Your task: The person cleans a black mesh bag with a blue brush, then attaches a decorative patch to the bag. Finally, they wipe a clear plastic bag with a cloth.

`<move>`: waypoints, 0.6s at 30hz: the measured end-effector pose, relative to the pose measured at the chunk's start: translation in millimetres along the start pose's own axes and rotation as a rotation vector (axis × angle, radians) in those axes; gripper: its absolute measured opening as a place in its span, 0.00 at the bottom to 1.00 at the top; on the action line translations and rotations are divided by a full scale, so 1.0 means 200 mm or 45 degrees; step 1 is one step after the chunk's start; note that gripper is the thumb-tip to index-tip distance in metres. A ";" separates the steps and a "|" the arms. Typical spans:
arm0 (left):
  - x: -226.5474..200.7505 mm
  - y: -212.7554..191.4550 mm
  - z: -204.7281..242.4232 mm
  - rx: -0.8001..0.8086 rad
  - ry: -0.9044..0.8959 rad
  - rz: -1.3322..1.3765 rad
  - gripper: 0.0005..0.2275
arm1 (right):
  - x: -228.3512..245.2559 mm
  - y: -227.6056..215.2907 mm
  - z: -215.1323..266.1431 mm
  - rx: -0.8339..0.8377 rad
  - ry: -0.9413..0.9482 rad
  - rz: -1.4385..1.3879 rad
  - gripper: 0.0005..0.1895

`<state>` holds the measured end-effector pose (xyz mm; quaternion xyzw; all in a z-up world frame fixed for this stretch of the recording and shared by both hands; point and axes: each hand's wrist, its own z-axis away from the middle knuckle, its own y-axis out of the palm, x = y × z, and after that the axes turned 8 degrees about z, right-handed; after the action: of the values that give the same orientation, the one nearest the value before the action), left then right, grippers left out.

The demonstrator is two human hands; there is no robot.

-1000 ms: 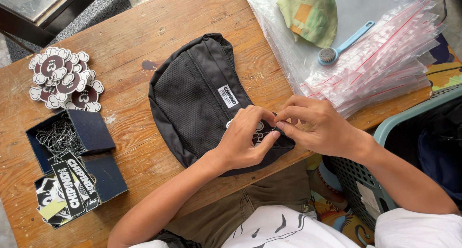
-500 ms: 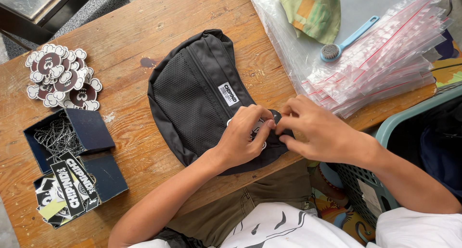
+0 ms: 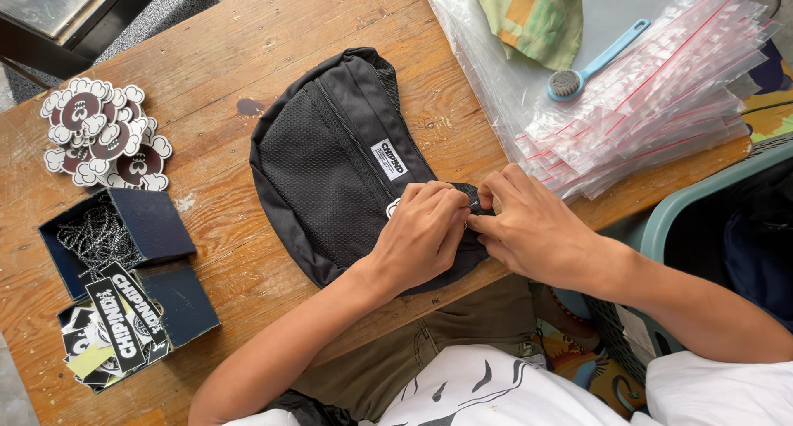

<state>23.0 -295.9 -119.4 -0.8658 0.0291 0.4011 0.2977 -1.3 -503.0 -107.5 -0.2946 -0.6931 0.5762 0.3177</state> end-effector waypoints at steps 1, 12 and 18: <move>0.00 0.01 0.00 0.000 0.000 0.000 0.03 | 0.00 0.00 0.00 0.000 0.000 0.000 0.05; -0.03 -0.01 -0.02 -0.171 -0.013 0.143 0.02 | 0.00 -0.22 -0.11 -0.150 -0.177 -0.303 0.09; -0.03 -0.03 -0.01 -0.228 -0.018 0.235 0.02 | 0.04 -0.27 -0.14 -0.291 -0.298 -0.463 0.12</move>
<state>23.0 -293.9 -111.6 -0.8797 0.0708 0.4340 0.1811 13.6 -488.0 -49.6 -0.1303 -0.8276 0.4574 0.2983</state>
